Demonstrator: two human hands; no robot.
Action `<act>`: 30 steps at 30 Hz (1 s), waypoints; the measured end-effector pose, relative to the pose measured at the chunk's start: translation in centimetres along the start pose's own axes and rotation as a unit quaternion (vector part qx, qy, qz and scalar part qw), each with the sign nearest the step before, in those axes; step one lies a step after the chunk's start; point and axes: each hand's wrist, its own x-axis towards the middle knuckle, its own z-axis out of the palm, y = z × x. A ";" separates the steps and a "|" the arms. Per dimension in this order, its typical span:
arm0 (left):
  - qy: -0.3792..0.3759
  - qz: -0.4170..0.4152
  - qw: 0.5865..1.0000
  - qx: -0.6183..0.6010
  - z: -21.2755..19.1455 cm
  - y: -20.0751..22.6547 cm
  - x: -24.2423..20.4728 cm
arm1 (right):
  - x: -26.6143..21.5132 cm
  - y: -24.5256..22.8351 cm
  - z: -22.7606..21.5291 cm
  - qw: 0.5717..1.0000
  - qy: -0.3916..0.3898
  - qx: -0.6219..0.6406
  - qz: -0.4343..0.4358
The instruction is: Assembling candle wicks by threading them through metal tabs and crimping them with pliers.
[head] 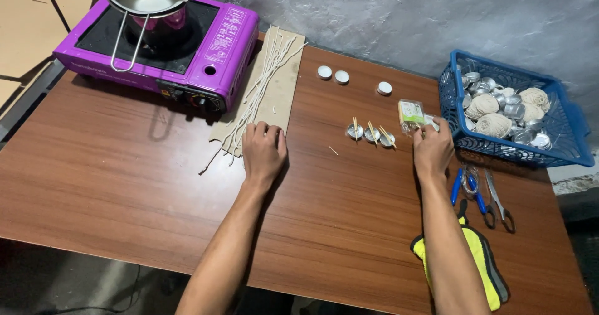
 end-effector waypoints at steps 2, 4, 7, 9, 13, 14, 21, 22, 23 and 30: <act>0.002 0.000 1.000 0.000 -0.2 0.1 0.2 | -0.1 -0.2 -1.0 1.000 0.002 -0.010 0.018; 0.001 0.000 1.000 0.000 -0.4 0.2 0.0 | -0.6 0.1 -1.7 0.999 0.002 -0.021 0.037; 0.016 0.007 1.000 0.007 -0.6 0.3 0.1 | -1.4 0.7 -3.5 0.998 -0.017 0.002 0.065; 0.020 0.005 1.000 -0.007 -0.9 0.5 0.2 | -1.4 0.5 -6.3 0.997 -0.014 0.044 0.067; 0.020 0.030 0.998 -0.044 -0.6 1.3 0.0 | -2.9 -3.0 -11.6 0.966 -0.089 0.176 0.165; 0.020 0.070 0.993 -0.093 0.0 1.5 -0.3 | -3.1 -4.7 -13.7 0.933 -0.152 0.248 0.210; -0.157 0.151 0.874 -0.434 -1.4 7.5 -2.3 | -6.8 -8.4 -13.5 0.772 -0.305 0.508 0.231; -0.158 0.151 0.874 -0.433 -1.4 7.8 -2.8 | -6.7 -9.1 -14.5 0.771 -0.305 0.509 0.232; -0.195 0.146 0.862 -0.444 -1.3 8.1 -3.2 | -6.6 -9.8 -15.5 0.782 -0.319 0.491 0.215; -0.323 0.073 0.856 -0.398 0.1 8.4 -4.4 | -7.4 -9.2 -12.9 0.779 -0.346 0.488 0.187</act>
